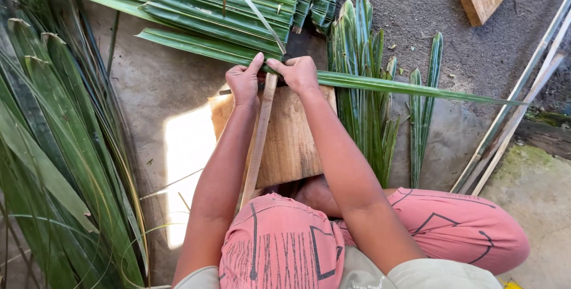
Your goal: Weaving palm leaves over a wooden lath to create a thatched panel
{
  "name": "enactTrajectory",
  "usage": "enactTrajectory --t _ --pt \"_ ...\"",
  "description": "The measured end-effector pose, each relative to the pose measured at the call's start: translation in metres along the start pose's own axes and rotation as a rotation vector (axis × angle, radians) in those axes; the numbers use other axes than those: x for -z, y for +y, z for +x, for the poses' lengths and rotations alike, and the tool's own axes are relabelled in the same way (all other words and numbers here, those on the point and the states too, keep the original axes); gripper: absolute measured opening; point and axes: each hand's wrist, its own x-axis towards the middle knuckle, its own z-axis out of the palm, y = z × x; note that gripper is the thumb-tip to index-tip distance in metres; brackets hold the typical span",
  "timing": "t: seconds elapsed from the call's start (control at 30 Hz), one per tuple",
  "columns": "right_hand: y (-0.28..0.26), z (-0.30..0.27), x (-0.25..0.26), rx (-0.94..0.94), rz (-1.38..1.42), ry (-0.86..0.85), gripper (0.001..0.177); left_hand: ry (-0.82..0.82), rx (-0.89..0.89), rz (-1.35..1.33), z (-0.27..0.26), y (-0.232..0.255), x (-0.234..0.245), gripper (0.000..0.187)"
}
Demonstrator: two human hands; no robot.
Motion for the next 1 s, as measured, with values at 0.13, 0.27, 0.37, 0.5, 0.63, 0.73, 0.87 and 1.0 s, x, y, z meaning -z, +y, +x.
enactTrajectory --t 0.13,0.27,0.37,0.5,0.63,0.73,0.87,1.0 --pt "0.025 0.023 -0.025 0.011 0.269 -0.047 0.028 -0.014 0.049 -0.019 0.001 0.002 0.003 0.043" --pt "0.021 0.018 -0.035 -0.014 0.703 -0.125 0.021 -0.043 0.018 0.174 -0.01 0.028 0.004 0.047" --pt "0.026 0.018 -0.035 0.001 0.805 -0.173 0.024 -0.195 -0.042 0.502 -0.025 0.051 0.014 0.047" --pt "0.02 0.011 -0.029 0.04 0.777 -0.192 0.026 -0.369 0.204 0.693 -0.034 0.048 0.021 0.074" --pt "0.016 0.008 -0.028 0.082 0.776 -0.152 0.025 -0.402 0.464 -0.007 -0.06 0.081 0.01 0.059" --pt "0.017 0.003 -0.03 0.1 0.76 -0.128 0.021 -0.218 0.4 -0.424 -0.037 0.071 0.032 0.046" --pt "0.025 0.009 -0.033 0.132 0.764 -0.15 0.021 -0.116 0.148 -0.663 0.041 0.072 0.091 0.038" --pt "0.004 -0.008 -0.017 0.151 0.762 -0.182 0.021 -0.139 -0.527 -0.434 -0.016 0.21 0.083 0.037"
